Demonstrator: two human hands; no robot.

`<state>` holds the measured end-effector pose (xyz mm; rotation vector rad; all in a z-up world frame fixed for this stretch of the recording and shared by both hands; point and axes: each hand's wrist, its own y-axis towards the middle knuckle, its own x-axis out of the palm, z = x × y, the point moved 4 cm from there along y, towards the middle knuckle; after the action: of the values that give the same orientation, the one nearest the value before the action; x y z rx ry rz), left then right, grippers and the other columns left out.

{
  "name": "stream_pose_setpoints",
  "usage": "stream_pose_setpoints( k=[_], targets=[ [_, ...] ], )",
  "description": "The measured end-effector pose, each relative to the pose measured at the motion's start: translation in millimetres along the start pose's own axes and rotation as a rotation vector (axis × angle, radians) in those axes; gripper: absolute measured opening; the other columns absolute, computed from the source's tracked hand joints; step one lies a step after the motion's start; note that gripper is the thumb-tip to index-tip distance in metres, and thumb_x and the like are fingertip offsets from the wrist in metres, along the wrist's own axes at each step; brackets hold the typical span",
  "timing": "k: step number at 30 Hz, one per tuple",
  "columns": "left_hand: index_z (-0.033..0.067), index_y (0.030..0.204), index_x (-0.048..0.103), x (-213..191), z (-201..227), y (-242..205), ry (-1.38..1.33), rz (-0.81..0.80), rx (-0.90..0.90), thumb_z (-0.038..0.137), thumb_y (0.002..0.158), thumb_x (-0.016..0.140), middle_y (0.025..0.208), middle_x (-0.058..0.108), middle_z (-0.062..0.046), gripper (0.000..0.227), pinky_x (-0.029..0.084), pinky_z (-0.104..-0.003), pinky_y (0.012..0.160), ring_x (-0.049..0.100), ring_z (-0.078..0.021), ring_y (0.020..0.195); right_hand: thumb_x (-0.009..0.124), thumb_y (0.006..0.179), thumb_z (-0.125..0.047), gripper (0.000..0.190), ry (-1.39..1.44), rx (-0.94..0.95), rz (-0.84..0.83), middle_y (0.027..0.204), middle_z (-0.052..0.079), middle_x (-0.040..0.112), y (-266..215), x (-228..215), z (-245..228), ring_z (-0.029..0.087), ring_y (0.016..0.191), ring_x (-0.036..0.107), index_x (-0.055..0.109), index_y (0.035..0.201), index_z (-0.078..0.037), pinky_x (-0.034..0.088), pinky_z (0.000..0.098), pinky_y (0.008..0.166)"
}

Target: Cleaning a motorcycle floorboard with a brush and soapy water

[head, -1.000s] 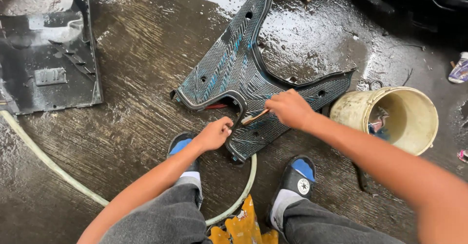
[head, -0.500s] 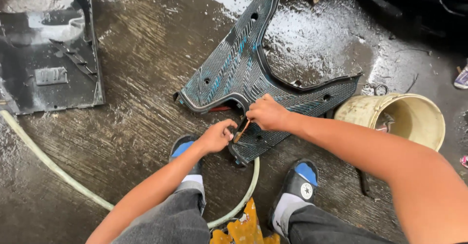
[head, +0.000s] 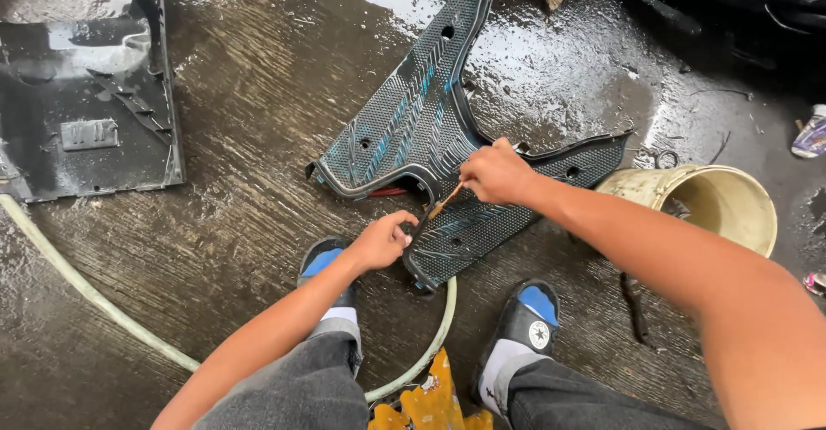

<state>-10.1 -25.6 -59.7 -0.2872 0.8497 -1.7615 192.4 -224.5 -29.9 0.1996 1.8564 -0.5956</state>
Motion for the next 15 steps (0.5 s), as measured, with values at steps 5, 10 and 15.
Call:
stream_pose_setpoints(
  k=[5,10,15],
  targets=[
    [0.0287,0.122,0.067,4,-10,11,0.012,-0.006,-0.004,0.014,0.09,0.064,0.079,0.074,-0.008,0.036,0.056,-0.038,0.077,0.075,-0.02,0.075,0.069,0.087,-0.045,0.013,0.026,-0.06,-0.043,0.082,-0.005,0.069,-5,9,-51,0.02,0.089,0.069,0.071,0.087,-0.032,0.04,0.0441,0.086],
    [0.0268,0.122,0.067,6,-10,6,-0.021,-0.007,-0.008,0.014,0.09,0.064,0.077,0.072,-0.008,0.035,0.056,-0.037,0.077,0.074,-0.0205,0.073,0.069,0.087,-0.046,0.016,-0.02,-0.024,-0.051,0.081,-0.002,0.072,7,-2,-19,0.023,0.087,0.071,0.073,0.086,-0.03,0.042,0.047,0.088],
    [0.0277,0.121,0.067,4,-14,13,0.001,-0.007,-0.021,0.015,0.088,0.065,0.077,0.073,-0.008,0.036,0.055,-0.038,0.079,0.075,-0.021,0.076,0.067,0.088,-0.043,0.014,0.084,-0.044,-0.114,0.085,-0.003,0.07,-6,13,-58,0.021,0.089,0.069,0.071,0.089,-0.03,0.037,0.045,0.086]
  ],
)
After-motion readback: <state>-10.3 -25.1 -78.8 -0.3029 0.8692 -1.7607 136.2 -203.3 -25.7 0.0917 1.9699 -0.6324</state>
